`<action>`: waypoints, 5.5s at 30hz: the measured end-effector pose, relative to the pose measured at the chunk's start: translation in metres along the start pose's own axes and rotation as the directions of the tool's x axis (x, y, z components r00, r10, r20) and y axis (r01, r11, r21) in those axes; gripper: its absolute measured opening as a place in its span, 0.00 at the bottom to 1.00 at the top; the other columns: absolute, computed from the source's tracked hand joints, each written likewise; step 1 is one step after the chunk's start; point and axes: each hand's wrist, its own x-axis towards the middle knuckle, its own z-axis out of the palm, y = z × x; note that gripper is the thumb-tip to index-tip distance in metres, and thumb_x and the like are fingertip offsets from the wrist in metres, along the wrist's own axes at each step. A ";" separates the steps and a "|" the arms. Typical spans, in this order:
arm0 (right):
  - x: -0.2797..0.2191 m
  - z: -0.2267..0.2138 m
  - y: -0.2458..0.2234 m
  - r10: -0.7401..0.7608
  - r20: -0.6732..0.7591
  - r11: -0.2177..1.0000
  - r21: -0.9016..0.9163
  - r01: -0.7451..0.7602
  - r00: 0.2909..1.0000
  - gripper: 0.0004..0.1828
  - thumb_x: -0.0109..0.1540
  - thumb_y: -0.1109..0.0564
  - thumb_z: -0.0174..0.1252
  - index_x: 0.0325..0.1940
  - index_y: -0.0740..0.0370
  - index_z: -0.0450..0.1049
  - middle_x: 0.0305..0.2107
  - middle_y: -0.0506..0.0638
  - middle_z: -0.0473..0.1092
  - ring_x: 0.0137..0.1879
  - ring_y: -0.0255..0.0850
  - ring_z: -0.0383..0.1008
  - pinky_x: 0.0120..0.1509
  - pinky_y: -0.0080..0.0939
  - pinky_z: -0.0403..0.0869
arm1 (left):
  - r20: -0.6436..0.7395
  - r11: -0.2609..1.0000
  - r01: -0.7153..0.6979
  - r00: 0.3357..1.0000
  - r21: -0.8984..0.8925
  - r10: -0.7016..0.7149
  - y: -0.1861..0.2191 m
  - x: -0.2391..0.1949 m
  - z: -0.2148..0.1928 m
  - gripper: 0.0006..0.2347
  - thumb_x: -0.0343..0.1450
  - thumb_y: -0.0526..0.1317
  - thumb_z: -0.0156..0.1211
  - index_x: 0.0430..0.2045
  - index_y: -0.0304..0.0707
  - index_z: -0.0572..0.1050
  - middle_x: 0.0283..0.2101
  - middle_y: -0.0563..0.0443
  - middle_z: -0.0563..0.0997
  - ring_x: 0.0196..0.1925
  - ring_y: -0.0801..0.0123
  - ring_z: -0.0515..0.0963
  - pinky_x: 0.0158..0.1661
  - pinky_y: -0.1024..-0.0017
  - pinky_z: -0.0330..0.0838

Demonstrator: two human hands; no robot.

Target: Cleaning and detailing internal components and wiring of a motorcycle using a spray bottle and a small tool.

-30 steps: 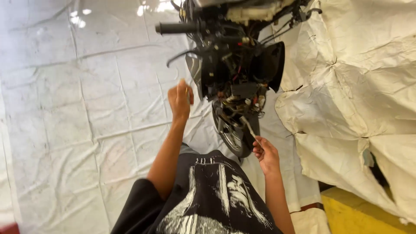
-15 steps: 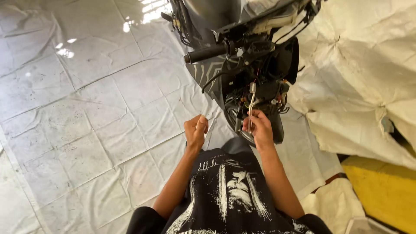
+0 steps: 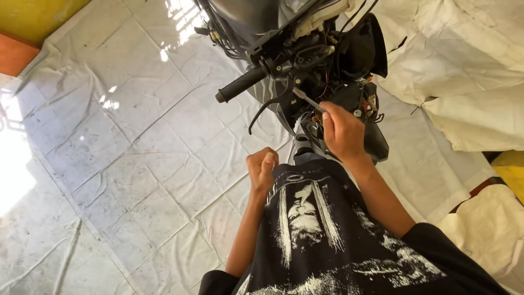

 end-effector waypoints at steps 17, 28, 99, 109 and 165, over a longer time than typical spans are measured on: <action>0.018 0.017 -0.007 -0.150 0.019 0.989 -0.004 0.151 0.988 0.21 0.66 0.59 0.53 0.61 0.44 0.78 0.17 0.43 0.64 0.21 0.39 0.69 0.26 0.37 0.68 | 0.052 0.993 0.121 0.991 0.007 -0.122 -0.020 0.008 0.015 0.28 0.74 0.65 0.44 0.11 0.44 0.73 0.09 0.58 0.69 0.15 0.76 0.65 0.21 0.77 0.58; 0.026 0.018 -0.014 -0.081 0.080 0.994 -0.071 0.086 0.994 0.08 0.68 0.56 0.52 0.37 0.51 0.76 0.15 0.41 0.60 0.19 0.39 0.66 0.24 0.36 0.63 | 0.024 0.966 0.255 0.967 -0.034 -0.255 -0.003 0.007 -0.006 0.32 0.72 0.69 0.38 0.11 0.42 0.73 0.09 0.55 0.72 0.15 0.73 0.69 0.25 0.77 0.61; -0.027 0.046 -0.056 0.147 0.028 0.986 0.079 -0.149 0.989 0.19 0.69 0.55 0.50 0.63 0.42 0.73 0.38 0.52 0.80 0.40 0.56 0.81 0.41 0.59 0.77 | -0.005 0.956 0.248 0.968 -0.159 -0.252 0.023 -0.096 -0.068 0.29 0.73 0.64 0.42 0.11 0.39 0.73 0.07 0.53 0.70 0.12 0.76 0.65 0.18 0.79 0.55; -0.031 0.058 -0.064 0.089 0.002 0.996 0.029 -0.090 0.996 0.12 0.69 0.57 0.50 0.53 0.47 0.75 0.31 0.53 0.79 0.33 0.59 0.79 0.38 0.57 0.76 | -0.050 0.962 0.233 0.969 -0.143 -0.242 0.023 -0.093 -0.067 0.28 0.73 0.62 0.42 0.11 0.39 0.73 0.07 0.52 0.70 0.12 0.75 0.65 0.19 0.78 0.55; 0.032 0.025 0.001 0.025 -0.066 0.997 -0.066 -0.029 0.998 0.10 0.67 0.57 0.58 0.46 0.45 0.83 0.20 0.48 0.74 0.23 0.47 0.75 0.27 0.41 0.71 | -0.098 0.943 0.300 0.944 -0.144 -0.315 0.037 -0.035 -0.025 0.30 0.73 0.65 0.41 0.11 0.39 0.73 0.07 0.51 0.70 0.10 0.75 0.66 0.17 0.79 0.56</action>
